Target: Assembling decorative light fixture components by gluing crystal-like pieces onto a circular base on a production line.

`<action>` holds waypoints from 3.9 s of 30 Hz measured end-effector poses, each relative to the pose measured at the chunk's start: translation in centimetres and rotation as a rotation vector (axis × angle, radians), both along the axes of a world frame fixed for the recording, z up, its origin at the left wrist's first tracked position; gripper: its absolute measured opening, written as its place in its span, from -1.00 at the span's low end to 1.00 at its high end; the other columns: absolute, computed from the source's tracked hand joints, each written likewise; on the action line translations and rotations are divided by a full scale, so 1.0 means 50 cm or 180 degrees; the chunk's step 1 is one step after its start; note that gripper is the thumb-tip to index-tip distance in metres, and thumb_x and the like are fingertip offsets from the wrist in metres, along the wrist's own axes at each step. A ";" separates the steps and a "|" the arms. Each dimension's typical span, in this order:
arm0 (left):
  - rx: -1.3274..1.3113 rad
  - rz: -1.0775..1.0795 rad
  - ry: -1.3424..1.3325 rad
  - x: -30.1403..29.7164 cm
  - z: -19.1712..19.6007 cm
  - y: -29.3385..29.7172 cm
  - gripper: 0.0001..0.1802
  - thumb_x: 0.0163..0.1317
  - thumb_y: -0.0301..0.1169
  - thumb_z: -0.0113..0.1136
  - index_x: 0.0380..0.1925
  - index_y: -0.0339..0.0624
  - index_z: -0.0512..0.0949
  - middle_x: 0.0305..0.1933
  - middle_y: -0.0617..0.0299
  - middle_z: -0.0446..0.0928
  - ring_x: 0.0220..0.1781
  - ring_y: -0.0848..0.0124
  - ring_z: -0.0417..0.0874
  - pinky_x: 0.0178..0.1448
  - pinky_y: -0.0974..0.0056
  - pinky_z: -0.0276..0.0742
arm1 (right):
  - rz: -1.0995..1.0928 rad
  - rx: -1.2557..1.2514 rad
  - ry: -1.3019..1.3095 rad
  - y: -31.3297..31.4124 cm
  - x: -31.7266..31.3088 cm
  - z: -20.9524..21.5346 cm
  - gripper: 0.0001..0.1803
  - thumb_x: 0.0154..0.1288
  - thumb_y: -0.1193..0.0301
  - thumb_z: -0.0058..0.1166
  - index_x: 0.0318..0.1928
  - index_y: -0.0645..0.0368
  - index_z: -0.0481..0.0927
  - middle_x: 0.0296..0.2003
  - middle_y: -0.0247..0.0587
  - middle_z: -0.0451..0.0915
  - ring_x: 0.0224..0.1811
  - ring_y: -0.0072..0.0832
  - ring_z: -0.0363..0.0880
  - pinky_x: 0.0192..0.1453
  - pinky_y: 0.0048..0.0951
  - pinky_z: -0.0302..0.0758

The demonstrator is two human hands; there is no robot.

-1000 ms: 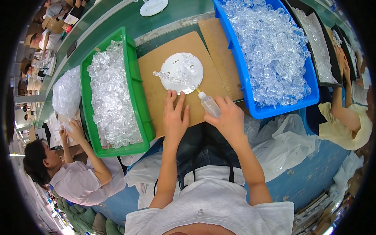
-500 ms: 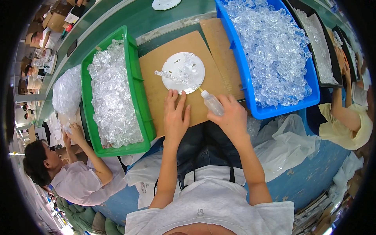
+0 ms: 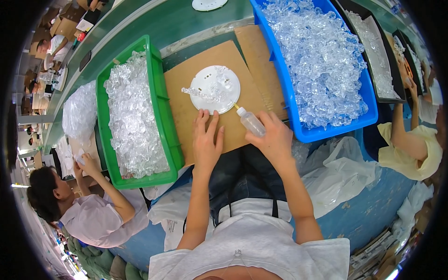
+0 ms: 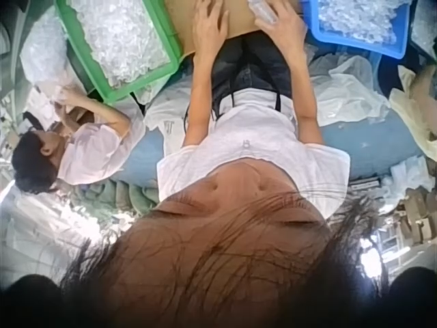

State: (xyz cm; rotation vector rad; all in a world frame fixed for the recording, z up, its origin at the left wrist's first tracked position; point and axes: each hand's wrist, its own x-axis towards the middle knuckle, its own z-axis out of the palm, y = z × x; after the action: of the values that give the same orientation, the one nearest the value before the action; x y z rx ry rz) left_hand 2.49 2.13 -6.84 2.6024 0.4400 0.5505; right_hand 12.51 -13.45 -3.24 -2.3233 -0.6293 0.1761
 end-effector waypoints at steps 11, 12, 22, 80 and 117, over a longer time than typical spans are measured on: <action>-0.1023 0.1689 -0.1117 0.094 0.126 -0.020 -0.28 -0.01 -0.13 0.40 0.10 -0.29 0.38 -0.17 0.00 0.46 -0.17 0.10 0.49 -0.06 0.11 0.38 | -0.0913 0.1905 -0.0188 0.126 0.113 -0.078 -0.51 0.16 0.44 0.25 0.07 0.24 0.39 -0.05 -0.02 0.53 0.04 -0.21 0.52 0.15 -0.31 0.39; -0.1032 0.1653 -0.1180 0.113 0.134 -0.013 -0.28 -0.01 -0.13 0.40 0.10 -0.29 0.38 -0.17 0.00 0.46 -0.17 0.10 0.49 -0.06 0.11 0.38 | -0.0987 0.1895 -0.0202 0.126 0.136 -0.092 -0.51 0.18 0.43 0.23 0.09 0.25 0.37 -0.03 -0.01 0.52 0.06 -0.17 0.51 0.16 -0.28 0.38; -0.0052 0.1660 -0.0646 0.261 0.119 0.161 -0.74 0.05 -0.41 0.13 -0.20 -0.11 0.54 -0.35 0.05 0.55 -0.28 0.05 0.58 -0.23 0.03 0.46 | -0.0577 0.1018 -0.0362 0.061 0.048 -0.059 -0.21 0.08 0.53 0.24 0.30 0.29 0.14 0.24 0.13 0.25 0.30 -0.02 0.24 0.39 -0.18 0.16; 0.0641 0.0456 0.0735 0.010 0.172 0.515 -0.90 0.05 -0.43 0.24 -0.39 -0.13 0.61 -0.24 0.05 0.54 -0.14 0.09 0.58 -0.09 0.06 0.49 | -0.0626 0.1541 0.1007 -0.208 -0.147 -0.050 -0.73 0.26 0.53 0.05 -0.01 0.21 0.46 -0.20 -0.21 0.58 -0.14 -0.51 0.56 -0.13 -0.54 0.44; -0.0509 0.0406 0.0241 -0.035 -0.004 -0.019 -0.40 0.24 -0.18 0.10 0.27 -0.10 0.32 0.45 -0.20 -0.04 0.47 -0.15 -0.04 0.40 -0.30 -0.11 | -0.0041 0.1603 0.1797 0.140 0.025 -0.010 -0.78 0.14 0.43 0.28 -0.25 0.29 0.61 -0.41 -0.38 0.64 -0.39 -0.69 0.55 -0.28 -0.63 0.44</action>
State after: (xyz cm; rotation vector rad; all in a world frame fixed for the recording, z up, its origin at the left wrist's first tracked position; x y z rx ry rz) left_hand 0.73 1.16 -7.02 2.4599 0.6512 0.4399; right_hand 13.75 -6.42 -3.76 -1.6814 -0.3206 0.5728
